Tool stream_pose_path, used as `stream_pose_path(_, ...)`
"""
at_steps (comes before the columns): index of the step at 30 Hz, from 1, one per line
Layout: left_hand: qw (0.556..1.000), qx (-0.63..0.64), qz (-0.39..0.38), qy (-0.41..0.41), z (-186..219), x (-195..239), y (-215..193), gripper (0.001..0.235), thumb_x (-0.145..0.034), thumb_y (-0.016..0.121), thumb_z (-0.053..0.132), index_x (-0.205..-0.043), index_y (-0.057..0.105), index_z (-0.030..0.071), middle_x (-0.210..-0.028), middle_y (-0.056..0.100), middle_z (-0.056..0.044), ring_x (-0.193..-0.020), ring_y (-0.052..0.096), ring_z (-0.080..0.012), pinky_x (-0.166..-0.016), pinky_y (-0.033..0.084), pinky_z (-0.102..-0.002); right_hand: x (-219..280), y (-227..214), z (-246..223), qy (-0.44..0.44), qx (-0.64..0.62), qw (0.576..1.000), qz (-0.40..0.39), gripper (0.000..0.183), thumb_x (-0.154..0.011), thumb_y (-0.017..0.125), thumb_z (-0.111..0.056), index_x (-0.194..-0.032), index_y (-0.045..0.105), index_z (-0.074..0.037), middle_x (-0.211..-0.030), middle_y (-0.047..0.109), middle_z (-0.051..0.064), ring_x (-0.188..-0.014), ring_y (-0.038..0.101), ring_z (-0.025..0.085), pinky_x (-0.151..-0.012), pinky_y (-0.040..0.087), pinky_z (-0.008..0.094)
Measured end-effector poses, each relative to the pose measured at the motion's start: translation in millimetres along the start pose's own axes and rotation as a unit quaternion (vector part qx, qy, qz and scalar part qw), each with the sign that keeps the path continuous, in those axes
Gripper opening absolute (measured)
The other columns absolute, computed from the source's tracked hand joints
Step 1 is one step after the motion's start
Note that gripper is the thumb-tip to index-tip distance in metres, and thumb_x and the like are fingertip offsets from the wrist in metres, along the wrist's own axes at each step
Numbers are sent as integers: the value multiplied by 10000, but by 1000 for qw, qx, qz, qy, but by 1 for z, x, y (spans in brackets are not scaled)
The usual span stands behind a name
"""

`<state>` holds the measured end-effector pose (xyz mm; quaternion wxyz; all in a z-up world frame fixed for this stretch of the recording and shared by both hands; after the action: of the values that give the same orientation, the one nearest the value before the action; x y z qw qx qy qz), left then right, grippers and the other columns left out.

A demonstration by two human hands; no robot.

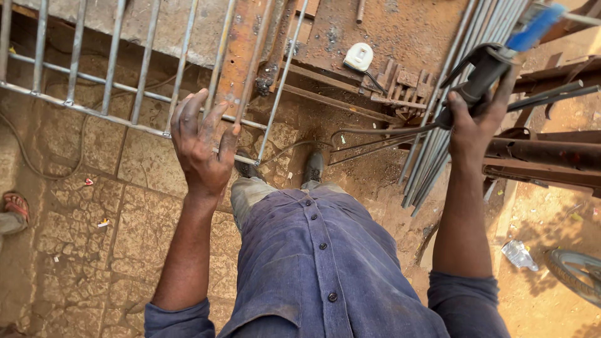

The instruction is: The person welds metal bars to a frame using a welding tool and measures the alignment with a tape measure.

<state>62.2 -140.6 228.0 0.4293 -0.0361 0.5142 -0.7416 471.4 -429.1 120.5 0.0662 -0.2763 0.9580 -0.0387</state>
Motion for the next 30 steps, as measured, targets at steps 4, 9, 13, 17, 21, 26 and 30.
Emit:
stream_pose_path(4,999,2,23,-47,-25,14,-15,340,-1065,732,275,-1337,693,76,-1523,543,-133,-1466,458,-371,-1263,378,-534,-39,18,61,-120,517,847,9,906,-982,844,-127,-1690,281,-164,-1332,669,200,-1083,722,299,-890,634,437)
stream_pose_path(9,991,-31,76,-103,-72,57,-49,337,-1076,730,274,-1346,694,76,-1511,553,-122,-1460,465,-362,-1268,387,-547,-59,30,182,75,529,845,18,757,-979,722,-32,-1634,357,-127,-1380,601,253,-1042,714,275,-882,616,386)
stream_pose_path(13,976,-88,114,-163,-100,101,-87,308,-1074,721,275,-1300,700,66,-1485,571,-131,-1443,475,-350,-1261,377,-555,-67,43,190,35,532,845,44,704,-987,707,-118,-1601,368,-175,-1461,557,203,-1196,660,306,-1040,561,517)
stream_pose_path(17,959,-114,148,-213,-115,140,-109,320,-1089,688,302,-1294,700,56,-1467,594,-129,-1429,494,-334,-1253,382,-541,-85,105,164,-110,588,788,-147,771,-977,868,-253,-1599,421,-172,-1528,453,268,-1343,512,459,-1093,342,704)
stream_pose_path(21,953,-123,152,-233,-115,167,-115,360,-1087,671,345,-1293,692,50,-1433,602,-136,-1412,503,-330,-1239,380,-540,-86,168,171,-65,570,747,-336,896,-873,906,-273,-1617,419,-158,-1432,468,292,-1234,525,484,-1021,324,731)
stream_pose_path(26,952,-135,150,-230,-118,175,-110,349,-1070,649,355,-1266,697,71,-1439,605,-137,-1419,496,-312,-1249,385,-538,-87,187,166,-53,530,805,-260,571,-924,821,-153,-1402,510,-127,-1352,599,205,-1241,599,431,-1038,490,557)
stream_pose_path(30,957,-125,140,-221,-117,177,-110,341,-1073,654,331,-1278,686,61,-1394,623,-157,-1382,516,-335,-1211,415,-520,-83,195,128,-187,462,844,-197,578,-876,876,-28,-1352,554,-91,-1284,652,188,-1151,657,357,-942,570,512)
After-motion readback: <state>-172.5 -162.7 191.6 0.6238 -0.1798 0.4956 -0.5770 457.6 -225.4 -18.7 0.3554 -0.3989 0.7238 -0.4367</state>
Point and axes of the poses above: each hand's wrist, its own x-axis away from the middle knuckle, its own y-axis out of the palm, z = x × y, the point moved 7 cm from there along -x, towards the middle knuckle
